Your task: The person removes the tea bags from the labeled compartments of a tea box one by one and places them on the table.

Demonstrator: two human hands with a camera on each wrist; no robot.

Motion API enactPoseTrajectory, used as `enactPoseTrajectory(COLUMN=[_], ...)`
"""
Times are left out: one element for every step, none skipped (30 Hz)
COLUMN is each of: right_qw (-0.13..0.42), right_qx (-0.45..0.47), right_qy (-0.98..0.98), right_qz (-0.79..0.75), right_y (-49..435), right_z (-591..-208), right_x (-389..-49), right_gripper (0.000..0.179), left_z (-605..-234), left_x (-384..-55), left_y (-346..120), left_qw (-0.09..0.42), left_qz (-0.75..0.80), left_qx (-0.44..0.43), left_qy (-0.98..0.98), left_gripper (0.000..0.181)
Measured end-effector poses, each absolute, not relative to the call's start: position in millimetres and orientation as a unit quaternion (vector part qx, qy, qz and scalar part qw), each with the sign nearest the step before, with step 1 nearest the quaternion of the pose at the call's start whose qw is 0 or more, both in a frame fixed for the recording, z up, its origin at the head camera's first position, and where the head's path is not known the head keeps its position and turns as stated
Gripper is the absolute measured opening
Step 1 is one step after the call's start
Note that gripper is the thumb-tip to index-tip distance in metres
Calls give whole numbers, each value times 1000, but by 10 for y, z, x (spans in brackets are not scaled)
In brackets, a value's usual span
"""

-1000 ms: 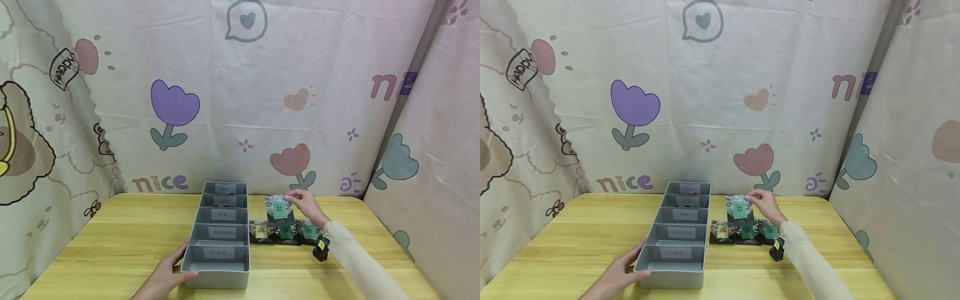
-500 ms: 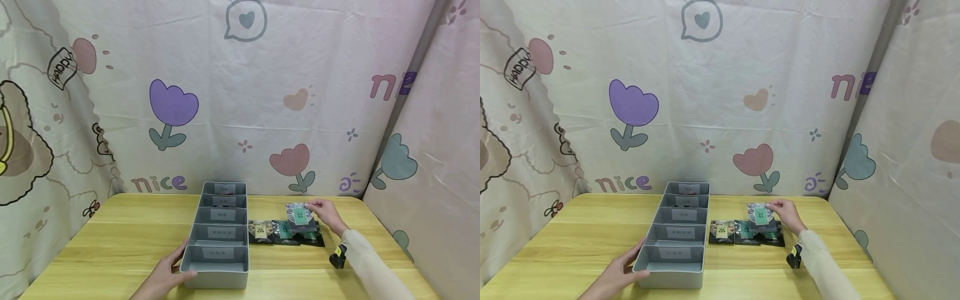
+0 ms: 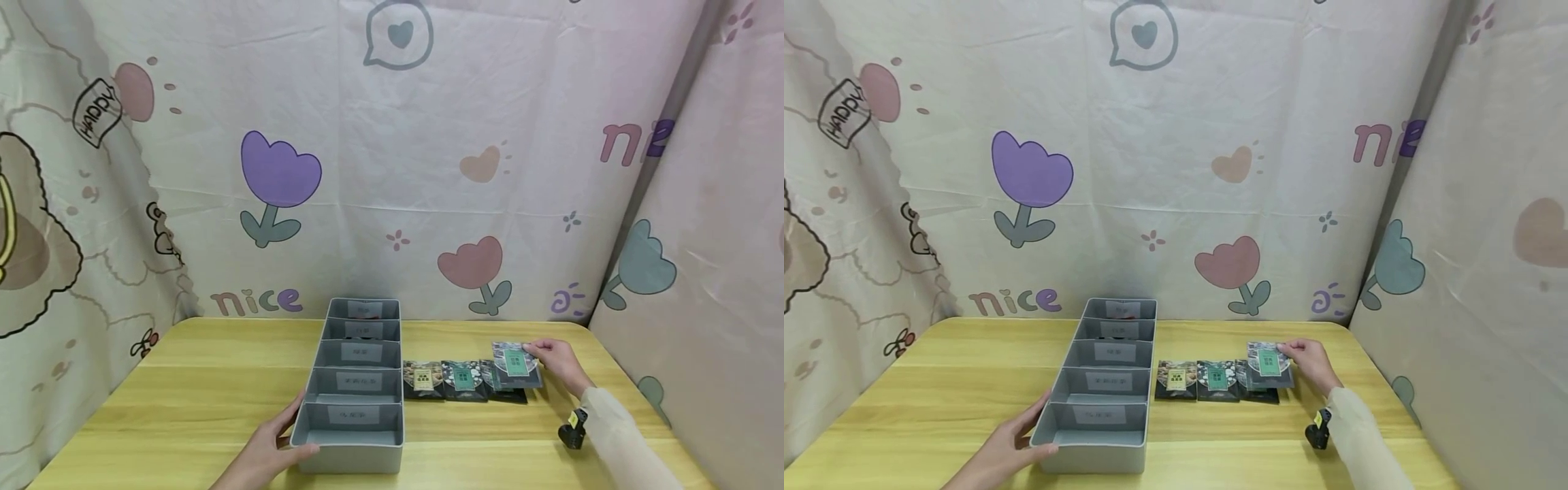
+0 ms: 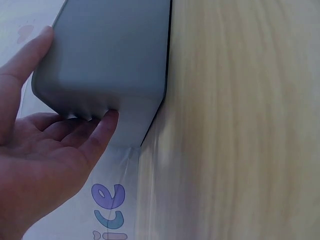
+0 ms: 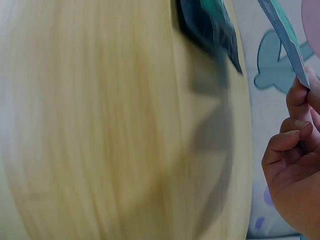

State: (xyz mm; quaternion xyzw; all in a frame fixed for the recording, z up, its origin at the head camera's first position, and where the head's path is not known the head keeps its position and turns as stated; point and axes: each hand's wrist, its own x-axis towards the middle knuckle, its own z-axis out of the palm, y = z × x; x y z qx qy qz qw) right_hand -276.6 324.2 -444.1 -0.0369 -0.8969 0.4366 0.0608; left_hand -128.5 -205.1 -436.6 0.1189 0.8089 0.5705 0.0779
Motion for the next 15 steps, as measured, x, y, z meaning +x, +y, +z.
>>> enactPoseTrajectory(right_qw=[58,55,52,51,49,47,45,43,41,40,39,39,40,41,41], right_qx=[-40,-44,-45,-48,-50,-53,-53,-53,-54,-55,-54,-54,-53,-54,-54], right_qy=[-898,-899,-901,-902,-903,-904,-905,-906,-906,-906,-907,-908,-910,-910,-911], right_qz=[434,431,428,425,423,422,420,419,418,417,416,413,410,409,407], right_y=[3270,3300,3331,3358,3382,3404,3424,3445,3462,3480,3498,3517,3534,3550,3566], right_z=[-4444,-4445,-4446,-4449,-4448,-4449,-4450,-4451,-4450,-4451,-4453,-4458,-4462,-4468,-4475], right_x=[-2755,-2746,-2736,-2725,-2713,-2704,-2694,-2689,-2681,-2677,-2671,-2669,-2663,-2658,-2652], right_gripper=[32,33,34,35,35,36,37,37,38,38,39,38,38,37,37], left_z=[-4366,-4366,-4366,-4366,-4366,-4364,-4364,-4363,-4363,-4362,-4361,-4359,-4358,-4357,-4356], left_x=[-1280,-1277,-1275,-1273,-1271,-1269,-1267,-1265,-1264,-1263,-1262,-1260,-1259,-1258,-1255], left_y=[-2056,-2058,-2058,-2059,-2058,-2057,-2057,-2056,-2055,-2054,-2053,-2051,-2050,-2051,-2053], left_qw=[76,75,74,75,76,77,77,78,78,77,77,77,77,77,75], left_qz=[570,569,569,568,568,569,569,568,568,568,568,567,566,565,563], left_qx=[121,121,122,120,118,117,114,113,112,111,112,112,111,111,114], left_qy=[809,810,810,811,811,811,811,811,811,812,812,813,813,814,815], left_gripper=[89,89,90,90,90,90,90,90,90,90,90,90,90,89,89])
